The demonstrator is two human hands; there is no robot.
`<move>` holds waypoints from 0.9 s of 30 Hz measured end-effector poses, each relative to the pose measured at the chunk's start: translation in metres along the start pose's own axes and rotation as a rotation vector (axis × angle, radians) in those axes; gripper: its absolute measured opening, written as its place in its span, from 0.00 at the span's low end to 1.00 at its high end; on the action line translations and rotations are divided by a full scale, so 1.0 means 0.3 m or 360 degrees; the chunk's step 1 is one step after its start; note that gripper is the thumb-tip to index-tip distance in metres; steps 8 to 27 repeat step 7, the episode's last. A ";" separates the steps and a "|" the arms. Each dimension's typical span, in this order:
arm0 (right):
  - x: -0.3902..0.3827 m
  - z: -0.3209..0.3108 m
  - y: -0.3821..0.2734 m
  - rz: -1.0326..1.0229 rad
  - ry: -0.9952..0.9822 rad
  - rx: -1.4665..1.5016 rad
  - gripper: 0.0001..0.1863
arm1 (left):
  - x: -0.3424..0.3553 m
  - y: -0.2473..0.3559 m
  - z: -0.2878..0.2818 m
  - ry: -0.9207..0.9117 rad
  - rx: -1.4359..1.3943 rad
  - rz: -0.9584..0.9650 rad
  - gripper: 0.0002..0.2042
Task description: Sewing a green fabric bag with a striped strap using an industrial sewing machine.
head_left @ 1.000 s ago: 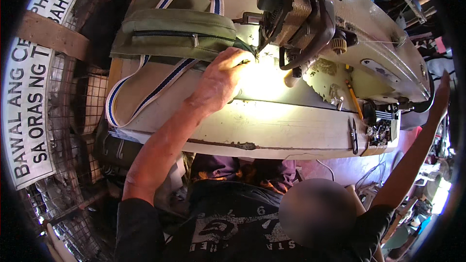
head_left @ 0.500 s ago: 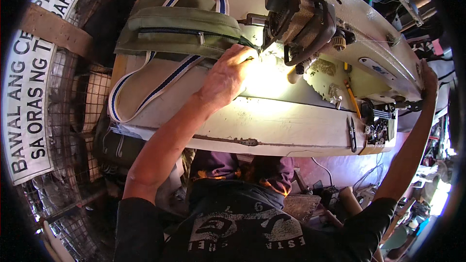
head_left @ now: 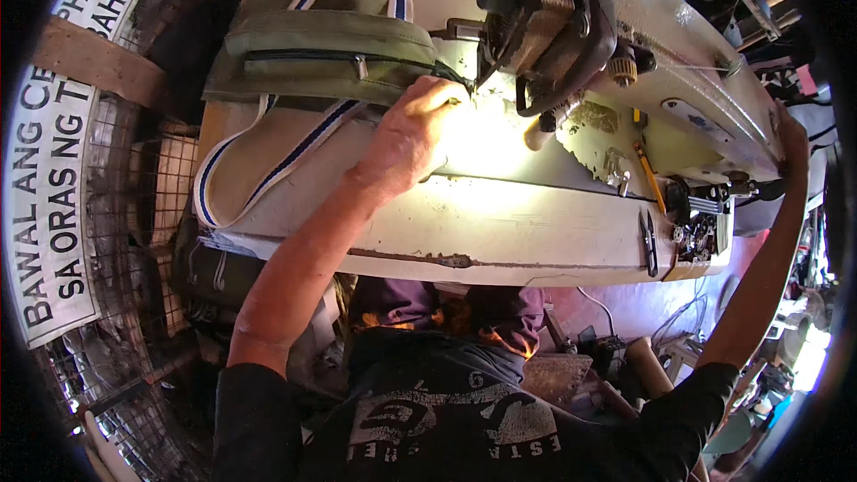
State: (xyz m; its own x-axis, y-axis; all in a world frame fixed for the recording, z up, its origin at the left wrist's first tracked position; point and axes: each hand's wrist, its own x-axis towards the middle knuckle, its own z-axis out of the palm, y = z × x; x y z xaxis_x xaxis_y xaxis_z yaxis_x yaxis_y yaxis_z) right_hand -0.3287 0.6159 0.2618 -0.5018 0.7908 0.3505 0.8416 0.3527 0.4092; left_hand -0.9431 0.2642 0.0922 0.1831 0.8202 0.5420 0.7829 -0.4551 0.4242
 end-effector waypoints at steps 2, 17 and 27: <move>-0.104 -0.037 -0.124 0.0289 0.0340 0.0438 0.25 | -0.013 -0.004 0.006 0.0030 -0.0035 -0.0109 0.14; -0.333 -0.112 -0.628 0.0895 0.0724 0.1890 0.30 | -0.005 -0.008 -0.019 -0.0132 -0.0030 -0.0059 0.16; -0.333 -0.112 -0.628 0.0895 0.0724 0.1890 0.30 | -0.005 -0.008 -0.019 -0.0132 -0.0030 -0.0059 0.16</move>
